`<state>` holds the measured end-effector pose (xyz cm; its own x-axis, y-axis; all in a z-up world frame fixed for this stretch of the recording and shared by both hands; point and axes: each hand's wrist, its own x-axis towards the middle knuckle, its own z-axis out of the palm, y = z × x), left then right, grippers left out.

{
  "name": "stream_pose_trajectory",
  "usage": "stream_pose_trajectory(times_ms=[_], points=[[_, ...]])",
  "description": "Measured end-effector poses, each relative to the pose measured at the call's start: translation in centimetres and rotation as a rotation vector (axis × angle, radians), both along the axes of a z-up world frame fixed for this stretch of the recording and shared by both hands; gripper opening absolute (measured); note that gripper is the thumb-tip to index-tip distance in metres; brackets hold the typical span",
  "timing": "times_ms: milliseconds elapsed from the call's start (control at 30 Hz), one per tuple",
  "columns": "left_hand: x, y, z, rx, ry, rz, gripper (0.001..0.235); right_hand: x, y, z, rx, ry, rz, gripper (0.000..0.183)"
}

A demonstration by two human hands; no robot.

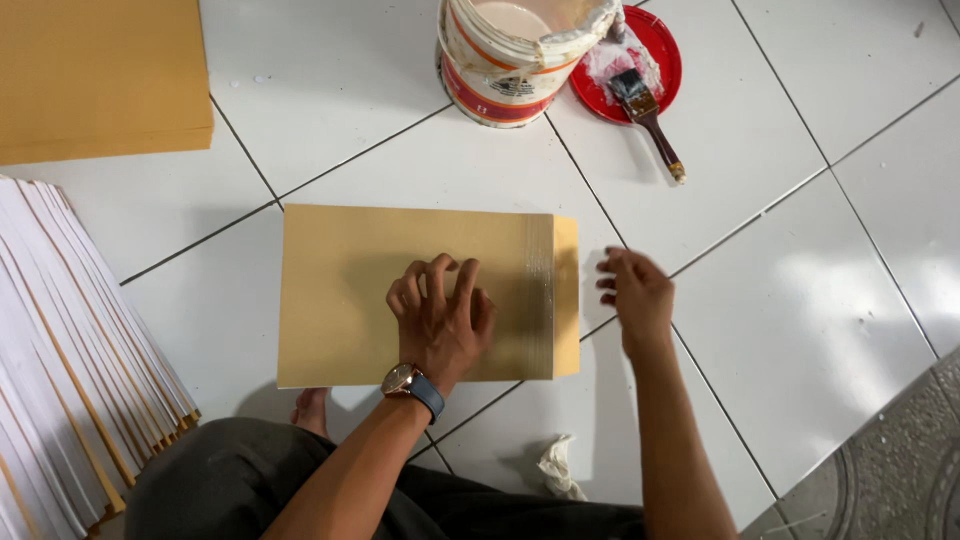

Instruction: The person sits on the floor and applies white glue to the edge of a yellow paper sheet using a brush. They then fold the glued edge over and press it down with a cloth to secure the bond. This process is repeated for multiple sheets.

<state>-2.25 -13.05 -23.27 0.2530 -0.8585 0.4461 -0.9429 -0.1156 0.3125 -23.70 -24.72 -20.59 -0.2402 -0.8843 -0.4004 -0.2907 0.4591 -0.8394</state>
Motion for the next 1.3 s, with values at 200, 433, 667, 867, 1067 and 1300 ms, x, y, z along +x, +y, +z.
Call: stream_pose_trajectory(times_ms=[200, 433, 667, 867, 1067, 1300], points=[[0.3, 0.1, 0.3, -0.059, -0.017, -0.012, 0.033, 0.8, 13.2, 2.7, 0.128, -0.279, -0.289, 0.021], [0.2, -0.2, -0.7, -0.129, -0.012, -0.012, 0.029, 1.7, 16.6, 1.5, 0.155, -0.607, -0.507, 0.029], [0.1, -0.1, -0.9, -0.106, -0.008, 0.0, 0.031, 1.2, 16.7, -0.8, 0.168, -0.721, -0.588, 0.029], [0.1, -0.1, -0.9, -0.076, -0.014, 0.001, 0.03, 2.6, 16.3, 0.4, 0.049, -0.525, -0.536, 0.042], [0.1, 0.0, -1.3, -0.077, -0.025, -0.033, 0.028, 4.5, 15.6, 1.1, -0.114, -0.048, -0.342, 0.057], [0.0, -0.2, -2.3, -0.042, -0.129, -0.248, 0.036, 5.8, 14.9, 0.4, -0.435, 0.264, -0.032, 0.023]])
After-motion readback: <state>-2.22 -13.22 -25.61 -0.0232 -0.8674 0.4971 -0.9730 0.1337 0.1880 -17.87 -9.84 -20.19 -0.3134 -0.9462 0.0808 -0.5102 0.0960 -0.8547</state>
